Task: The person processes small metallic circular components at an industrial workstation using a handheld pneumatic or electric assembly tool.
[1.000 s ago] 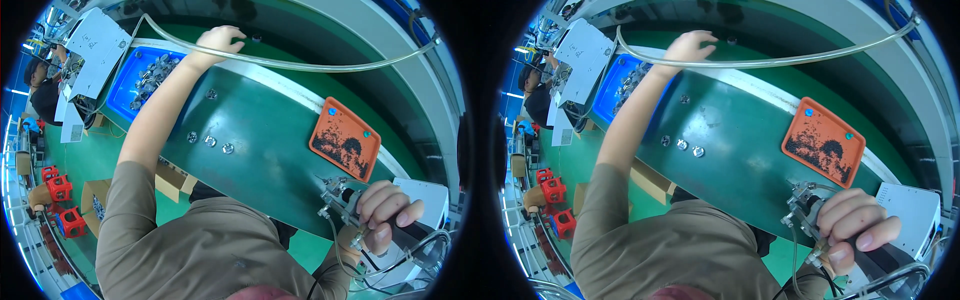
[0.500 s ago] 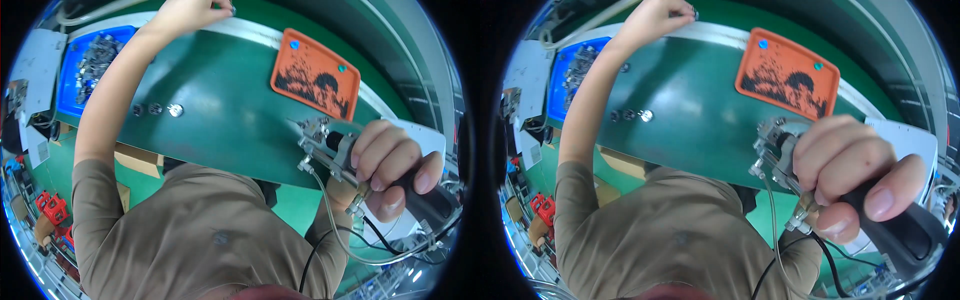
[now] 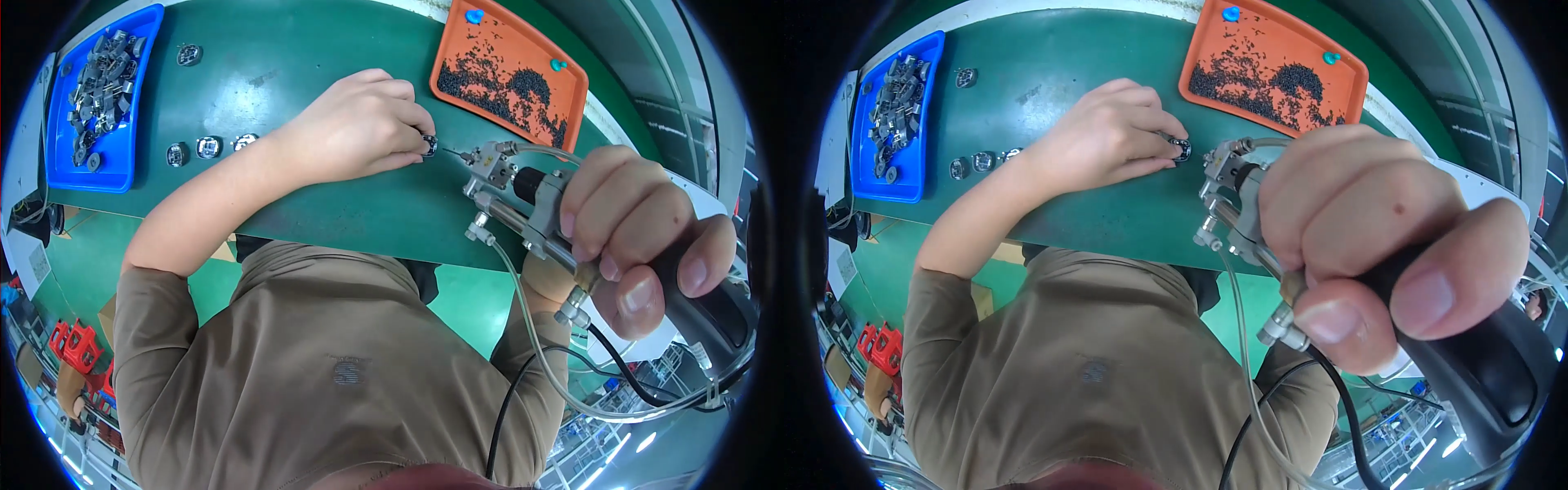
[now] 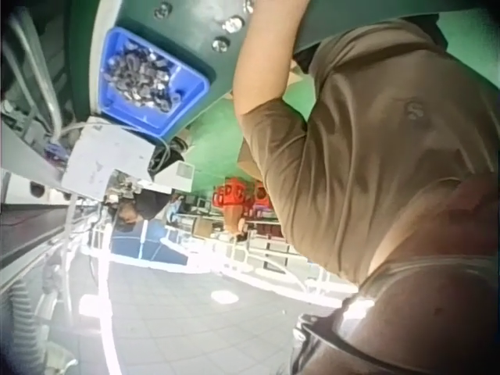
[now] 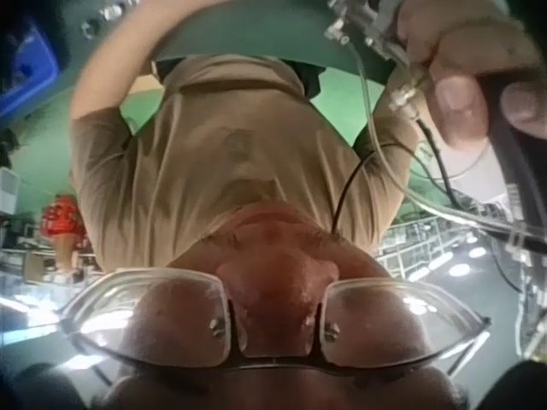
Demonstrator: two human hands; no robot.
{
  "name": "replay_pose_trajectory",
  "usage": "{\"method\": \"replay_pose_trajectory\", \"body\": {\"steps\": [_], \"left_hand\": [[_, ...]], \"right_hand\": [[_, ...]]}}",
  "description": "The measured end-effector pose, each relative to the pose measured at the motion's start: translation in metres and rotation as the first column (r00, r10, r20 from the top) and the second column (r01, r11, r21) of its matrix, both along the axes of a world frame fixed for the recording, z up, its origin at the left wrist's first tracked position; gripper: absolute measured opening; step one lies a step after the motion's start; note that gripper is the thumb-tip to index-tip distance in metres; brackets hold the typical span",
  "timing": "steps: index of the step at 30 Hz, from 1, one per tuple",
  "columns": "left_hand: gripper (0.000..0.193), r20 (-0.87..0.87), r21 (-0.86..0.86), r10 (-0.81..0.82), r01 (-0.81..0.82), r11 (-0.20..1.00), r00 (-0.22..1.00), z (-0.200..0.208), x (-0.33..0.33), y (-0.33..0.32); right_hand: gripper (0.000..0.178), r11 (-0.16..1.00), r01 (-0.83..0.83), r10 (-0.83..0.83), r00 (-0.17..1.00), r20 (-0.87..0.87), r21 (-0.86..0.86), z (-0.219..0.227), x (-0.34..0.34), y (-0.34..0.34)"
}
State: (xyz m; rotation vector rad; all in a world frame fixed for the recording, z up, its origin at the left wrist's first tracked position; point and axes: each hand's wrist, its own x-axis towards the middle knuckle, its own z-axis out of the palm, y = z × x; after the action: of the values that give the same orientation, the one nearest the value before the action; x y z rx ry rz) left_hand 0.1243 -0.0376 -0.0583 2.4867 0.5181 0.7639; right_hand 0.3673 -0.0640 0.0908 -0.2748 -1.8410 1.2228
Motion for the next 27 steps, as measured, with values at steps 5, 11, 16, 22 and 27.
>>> {"method": "replay_pose_trajectory", "body": {"steps": [5, 11, 16, 22, 27], "left_hand": [[0.011, -0.01, 0.006, 0.024, -0.024, 1.0, 1.0, 0.0, 0.0, -0.004], [0.012, 0.007, -0.042, 0.057, -0.056, 0.998, 0.998, -0.002, 0.002, -0.005], [0.013, 0.003, -0.085, 0.076, -0.075, 0.994, 0.997, -0.001, 0.001, -0.007], [0.013, 0.017, -0.073, 0.067, -0.066, 0.995, 0.998, -0.002, 0.001, -0.006], [0.015, 0.008, -0.074, 0.068, -0.067, 0.995, 0.998, -0.003, 0.0, -0.006]], "right_hand": [[0.035, 1.0, 0.023, -0.023, 0.999, 0.035, -0.002, -0.006, -0.004, 0.002], [0.035, 0.999, 0.033, -0.033, 0.999, -0.032, 0.008, -0.017, -0.008, 0.003], [0.035, 0.999, 0.038, -0.038, 0.999, -0.033, 0.002, -0.02, -0.01, 0.004], [0.034, 1.0, 0.013, -0.013, 1.0, -0.001, -0.007, -0.018, -0.009, 0.003], [0.032, 1.0, 0.005, -0.001, 0.97, 0.243, -0.016, 0.006, -0.011, 0.005]]}}
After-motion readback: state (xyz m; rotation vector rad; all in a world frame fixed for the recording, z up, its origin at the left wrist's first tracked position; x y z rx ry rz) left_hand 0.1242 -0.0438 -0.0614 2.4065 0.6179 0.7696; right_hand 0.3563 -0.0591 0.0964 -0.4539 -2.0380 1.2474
